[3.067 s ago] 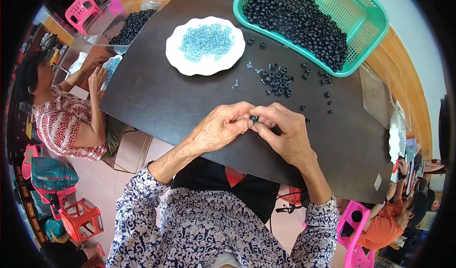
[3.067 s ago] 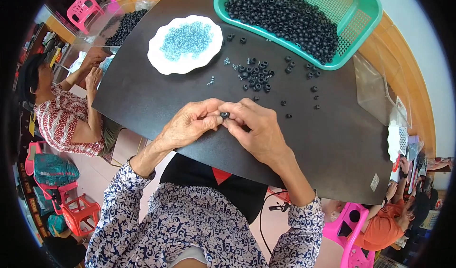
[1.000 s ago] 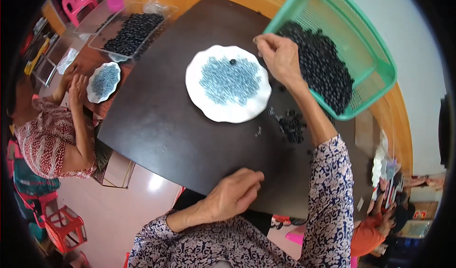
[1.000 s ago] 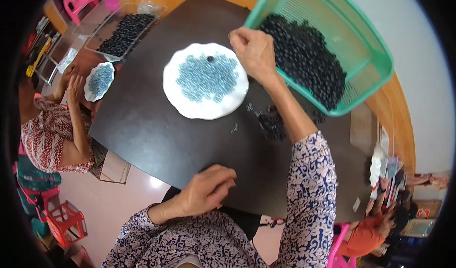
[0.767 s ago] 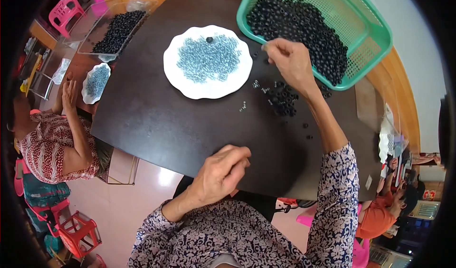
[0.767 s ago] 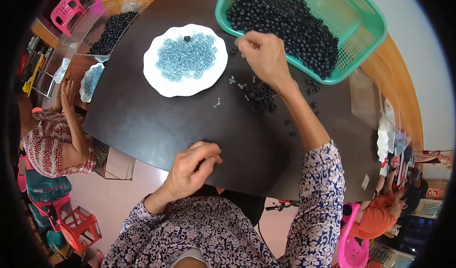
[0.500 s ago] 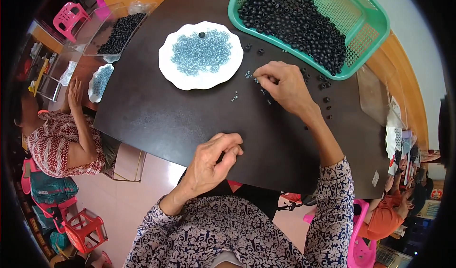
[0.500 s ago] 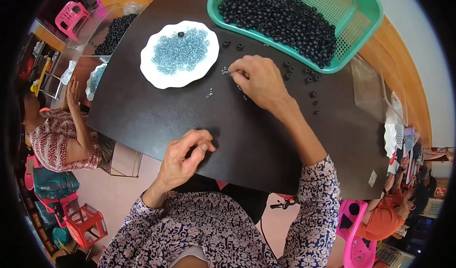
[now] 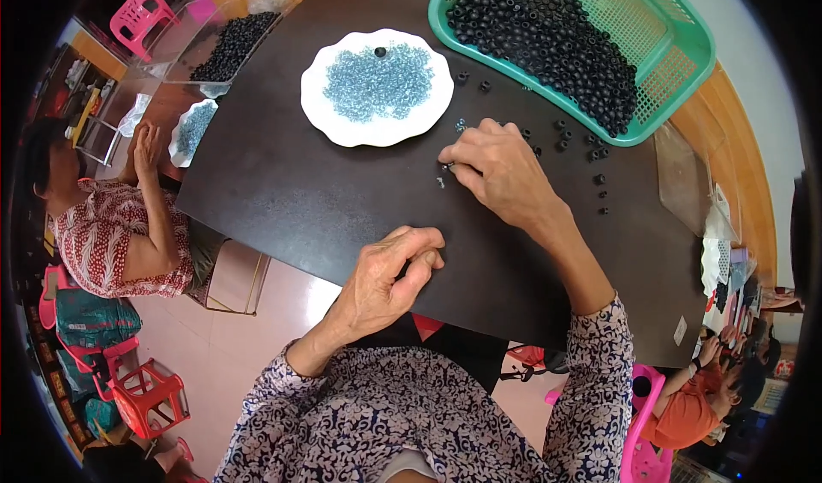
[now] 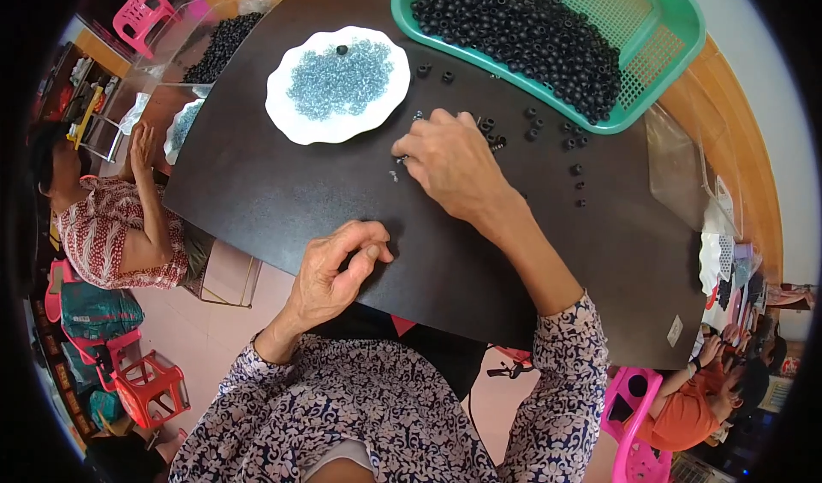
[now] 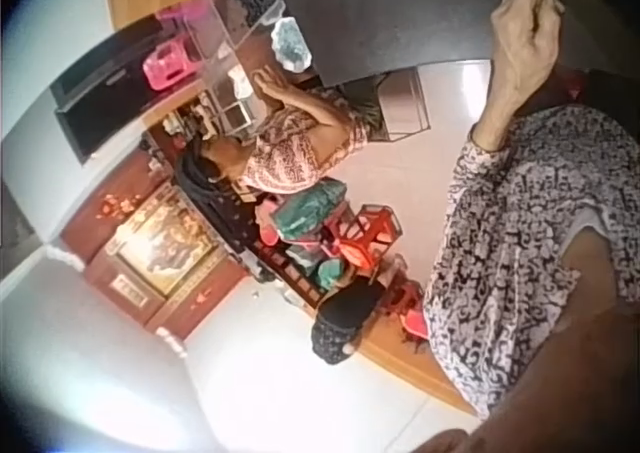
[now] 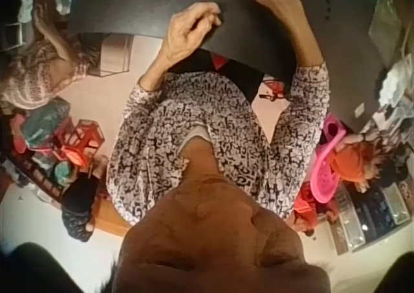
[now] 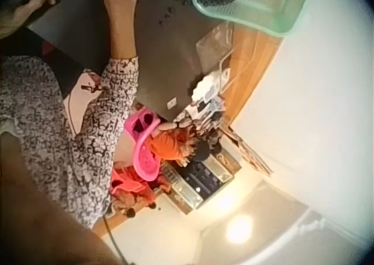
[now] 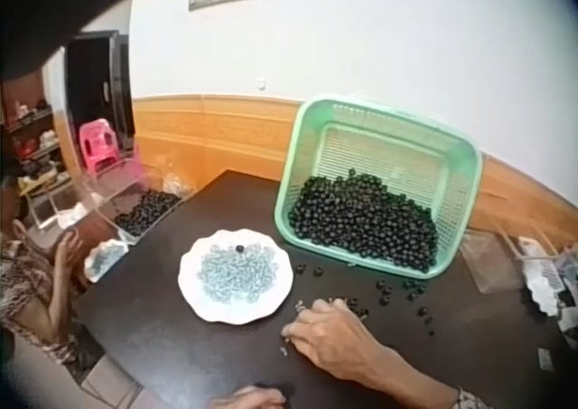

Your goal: Assembling small hardware components by inserting a tiny blue part into a black circular housing.

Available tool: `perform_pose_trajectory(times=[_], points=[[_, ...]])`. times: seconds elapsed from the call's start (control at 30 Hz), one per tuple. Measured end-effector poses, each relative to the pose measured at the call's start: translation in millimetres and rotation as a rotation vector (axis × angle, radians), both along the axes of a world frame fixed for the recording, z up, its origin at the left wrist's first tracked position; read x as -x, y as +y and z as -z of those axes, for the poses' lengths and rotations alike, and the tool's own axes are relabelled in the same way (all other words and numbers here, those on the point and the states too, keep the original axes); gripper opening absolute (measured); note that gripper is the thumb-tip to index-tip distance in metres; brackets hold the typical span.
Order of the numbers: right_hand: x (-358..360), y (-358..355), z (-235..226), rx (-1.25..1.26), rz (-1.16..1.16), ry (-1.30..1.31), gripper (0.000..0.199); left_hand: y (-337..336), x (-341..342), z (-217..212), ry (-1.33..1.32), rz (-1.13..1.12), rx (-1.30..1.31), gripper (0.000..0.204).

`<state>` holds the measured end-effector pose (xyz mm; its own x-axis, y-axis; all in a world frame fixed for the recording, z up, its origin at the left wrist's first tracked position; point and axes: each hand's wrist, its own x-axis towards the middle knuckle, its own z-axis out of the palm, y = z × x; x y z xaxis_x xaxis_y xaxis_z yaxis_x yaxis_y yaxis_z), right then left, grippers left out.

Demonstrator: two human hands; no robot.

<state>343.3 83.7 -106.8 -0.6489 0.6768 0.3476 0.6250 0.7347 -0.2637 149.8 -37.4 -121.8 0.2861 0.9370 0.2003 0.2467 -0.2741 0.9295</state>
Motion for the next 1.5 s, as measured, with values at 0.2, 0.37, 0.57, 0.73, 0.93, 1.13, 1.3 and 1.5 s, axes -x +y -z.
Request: perform_pose_trajectory(times=[0.2, 0.37, 0.57, 0.73, 0.93, 1.13, 1.3, 1.5], points=[[-2.3, -3.6, 0.5, 0.013, 0.029, -0.029, 0.011, 0.6, 0.3, 1.2, -0.043, -0.005, 0.010, 0.015], [-7.3, -10.7, -2.9, -0.045, 0.041, 0.047, 0.014, 0.0, -0.8, -0.9, -0.018, -0.011, 0.024, 0.016], [-20.5, -20.8, -6.9, -0.001, 0.157, 0.270, 0.012, -1.4, 1.0, -6.3, -0.004, 0.003, 0.073, 0.019], [-43.5, -39.2, 4.8, 0.032, 0.360, 0.463, 0.010, -0.4, -3.6, -0.8, -0.009, -0.027, -0.006, 0.015], [-87.7, -38.9, 18.1, 0.315, 0.632, 0.773, 0.014, -3.7, -5.2, -1.5, 0.036, -0.082, 0.009, 0.015], [-83.8, -48.1, 23.9, 0.333, 0.544, 0.671, 0.014, -4.1, -18.8, 1.6, 0.023, -0.056, 0.001, 0.014], [-79.9, -44.8, 22.3, 0.118, 0.415, 0.459, 0.018, -3.6, -21.1, 1.4, 0.044, -0.066, -0.002, 0.015], [-77.8, -45.5, 24.1, 0.035, 0.460, 0.236, 0.019, -1.8, -20.9, 4.9, 0.053, -0.050, -0.068, 0.016]])
